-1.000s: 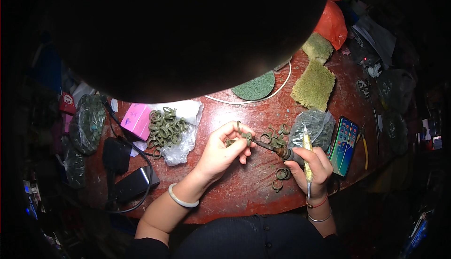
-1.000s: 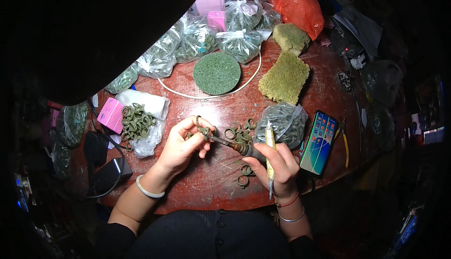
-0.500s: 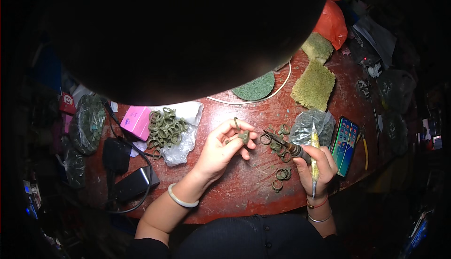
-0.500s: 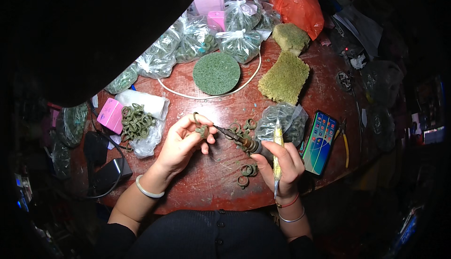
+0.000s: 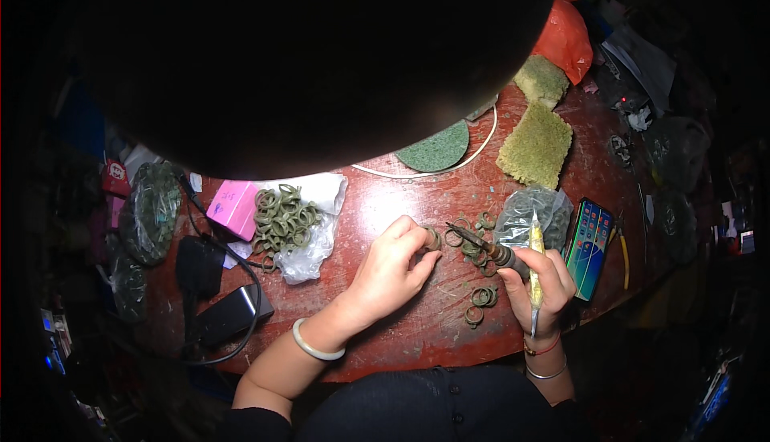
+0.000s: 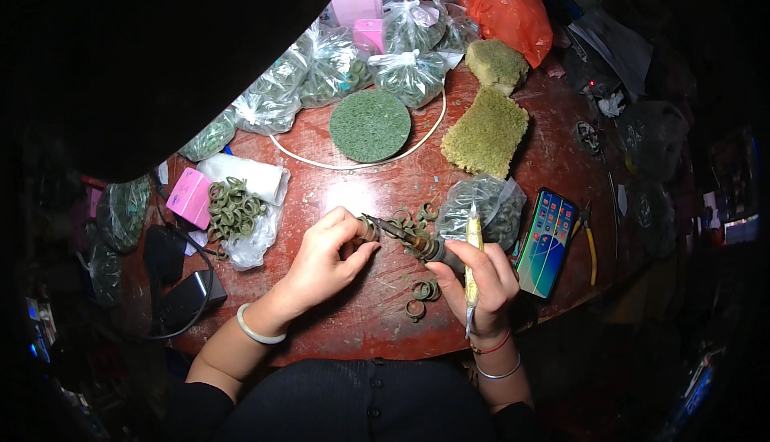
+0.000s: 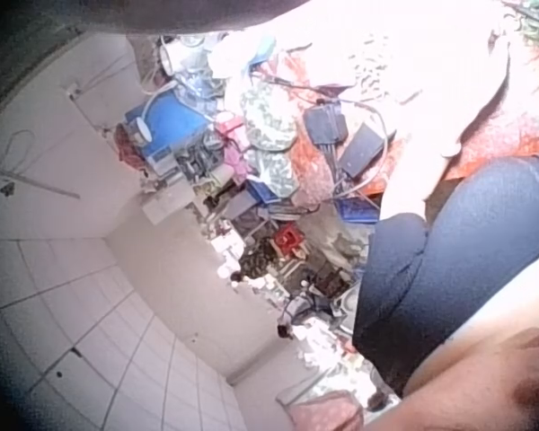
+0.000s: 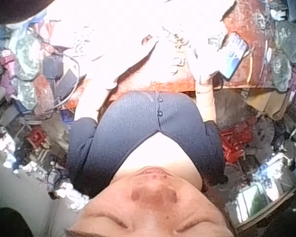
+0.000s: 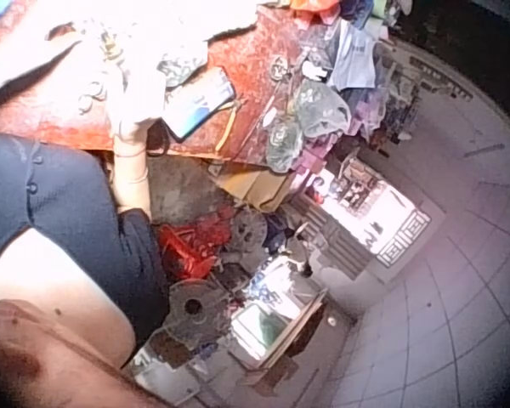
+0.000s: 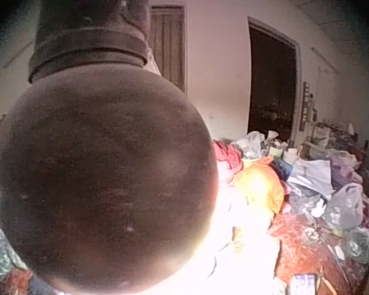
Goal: The recorder is using a soldering iron to join together several small green rings as part of a crafting process.
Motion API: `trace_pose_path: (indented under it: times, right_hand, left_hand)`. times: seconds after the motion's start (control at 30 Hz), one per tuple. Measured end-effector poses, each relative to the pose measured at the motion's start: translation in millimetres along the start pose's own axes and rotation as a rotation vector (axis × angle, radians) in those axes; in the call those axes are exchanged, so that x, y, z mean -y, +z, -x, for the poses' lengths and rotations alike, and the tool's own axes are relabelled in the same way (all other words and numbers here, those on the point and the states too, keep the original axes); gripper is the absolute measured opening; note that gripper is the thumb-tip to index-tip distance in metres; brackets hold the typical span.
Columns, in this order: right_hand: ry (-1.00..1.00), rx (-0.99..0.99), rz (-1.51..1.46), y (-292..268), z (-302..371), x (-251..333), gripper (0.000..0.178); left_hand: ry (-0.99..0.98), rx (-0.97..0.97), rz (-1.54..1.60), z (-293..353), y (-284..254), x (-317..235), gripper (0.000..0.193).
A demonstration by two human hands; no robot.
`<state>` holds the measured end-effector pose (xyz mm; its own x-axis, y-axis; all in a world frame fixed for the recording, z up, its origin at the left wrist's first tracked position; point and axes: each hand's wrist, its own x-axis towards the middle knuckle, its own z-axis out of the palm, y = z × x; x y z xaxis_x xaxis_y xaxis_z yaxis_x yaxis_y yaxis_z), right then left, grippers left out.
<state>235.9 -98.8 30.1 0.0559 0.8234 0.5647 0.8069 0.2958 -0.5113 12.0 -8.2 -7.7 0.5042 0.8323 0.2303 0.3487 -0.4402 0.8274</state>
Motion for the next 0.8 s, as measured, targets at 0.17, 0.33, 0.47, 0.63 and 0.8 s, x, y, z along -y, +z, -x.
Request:
trace_pose_path:
  times: [0.17,0.33,0.47,0.63,0.8]
  right_hand:
    - [0.001,0.003,0.004,-0.7,1.8,-1.3,0.032]
    - [-0.010,0.011,0.001,-1.2,1.1,-1.2,0.033]
    - [-0.003,0.040,-0.015,-1.2,2.7,-1.2,0.035]
    - [-0.033,0.073,-0.014,-1.3,1.6,-1.2,0.036]
    - [-0.051,0.072,-0.023,1.3,1.4,-2.4,0.036]
  left_hand:
    - [-0.520,0.087,0.887,-5.8,-14.9,-0.6,0.007]
    - [-0.619,0.108,1.315,-9.2,-21.5,0.6,0.007]
    - [-0.633,0.146,1.429,-5.6,-22.8,7.1,0.014]
    - [-0.687,0.143,1.290,-6.2,-24.1,1.4,0.023]
    - [-0.686,0.127,1.150,-7.4,-20.5,-5.8,0.030]
